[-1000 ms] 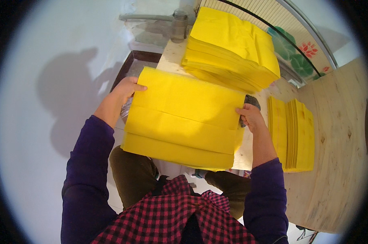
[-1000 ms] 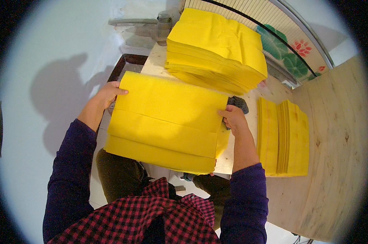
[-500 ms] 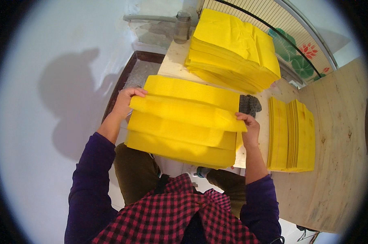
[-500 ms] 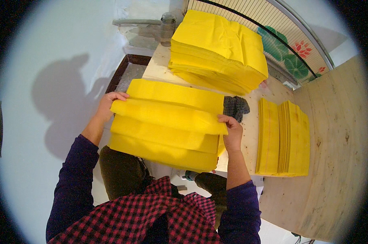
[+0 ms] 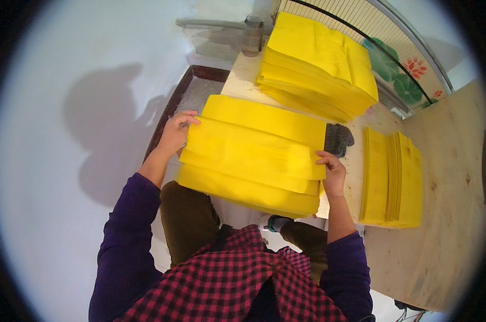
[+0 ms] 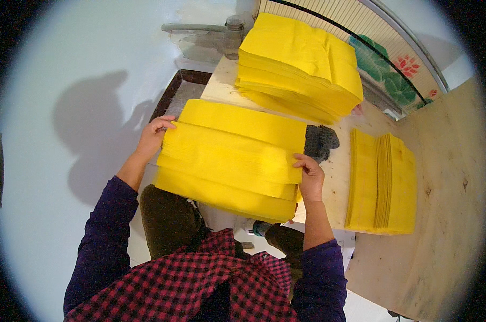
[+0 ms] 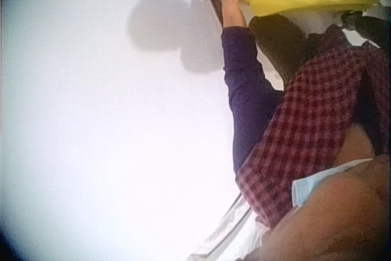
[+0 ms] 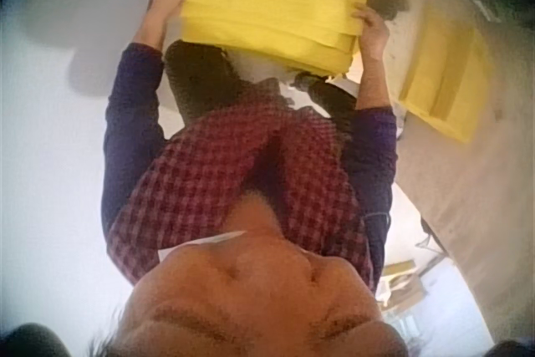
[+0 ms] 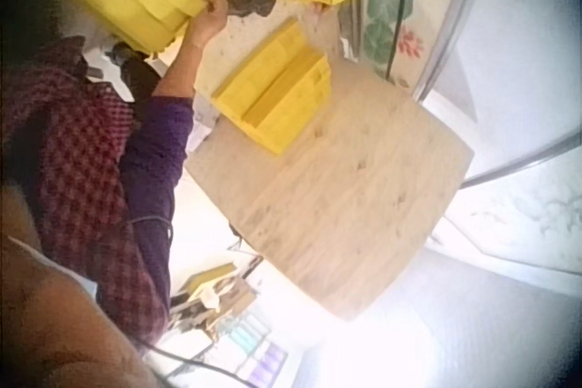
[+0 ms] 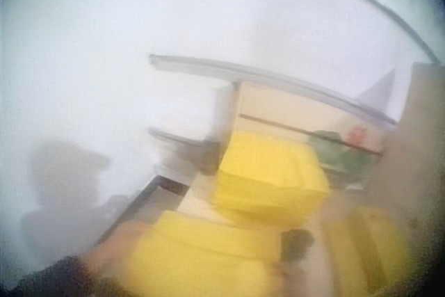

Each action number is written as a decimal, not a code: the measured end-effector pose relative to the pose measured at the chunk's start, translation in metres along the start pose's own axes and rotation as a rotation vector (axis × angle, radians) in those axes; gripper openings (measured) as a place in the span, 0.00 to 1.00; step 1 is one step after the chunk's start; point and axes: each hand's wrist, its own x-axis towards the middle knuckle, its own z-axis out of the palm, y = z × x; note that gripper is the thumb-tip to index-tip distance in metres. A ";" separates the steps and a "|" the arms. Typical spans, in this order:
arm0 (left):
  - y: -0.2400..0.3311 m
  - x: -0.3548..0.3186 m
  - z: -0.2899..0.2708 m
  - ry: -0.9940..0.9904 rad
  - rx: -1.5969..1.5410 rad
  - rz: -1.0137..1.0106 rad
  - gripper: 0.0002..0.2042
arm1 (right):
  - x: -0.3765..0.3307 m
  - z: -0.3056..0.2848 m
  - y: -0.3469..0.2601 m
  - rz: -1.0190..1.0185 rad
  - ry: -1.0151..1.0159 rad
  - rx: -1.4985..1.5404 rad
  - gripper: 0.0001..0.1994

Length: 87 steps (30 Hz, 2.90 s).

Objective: The person sits on the floor and repeatedly folds large yellow sheets by hand, aligning edges and pressing creases. Folded sheets are stacked into a growing pile on the table.

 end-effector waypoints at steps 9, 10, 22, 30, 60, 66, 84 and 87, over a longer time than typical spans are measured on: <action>0.057 0.001 0.025 0.018 0.299 0.336 0.14 | -0.002 0.000 0.002 -0.085 -0.018 -0.040 0.07; 0.064 -0.001 0.035 -0.027 0.381 0.427 0.14 | -0.002 0.000 0.002 -0.080 -0.011 -0.037 0.07; 0.087 -0.030 0.127 -0.287 0.857 0.373 0.23 | -0.008 0.002 0.010 -0.109 -0.027 -0.148 0.07; 0.083 -0.049 0.126 -0.294 0.833 0.351 0.23 | -0.016 0.006 0.008 -0.114 -0.013 0.000 0.09; 0.081 -0.043 0.126 -0.231 0.788 0.413 0.21 | 0.003 -0.001 -0.056 0.452 -0.118 0.961 0.40; 0.083 -0.041 0.125 -0.234 0.790 0.416 0.21 | -0.009 0.013 -0.053 0.249 -0.050 0.337 0.39; 0.084 -0.039 0.123 -0.248 0.816 0.387 0.21 | -0.018 -0.014 -0.029 0.334 0.088 -0.245 0.11; 0.085 -0.038 0.122 -0.254 0.811 0.383 0.21 | -0.017 -0.016 -0.029 0.349 0.093 -0.245 0.11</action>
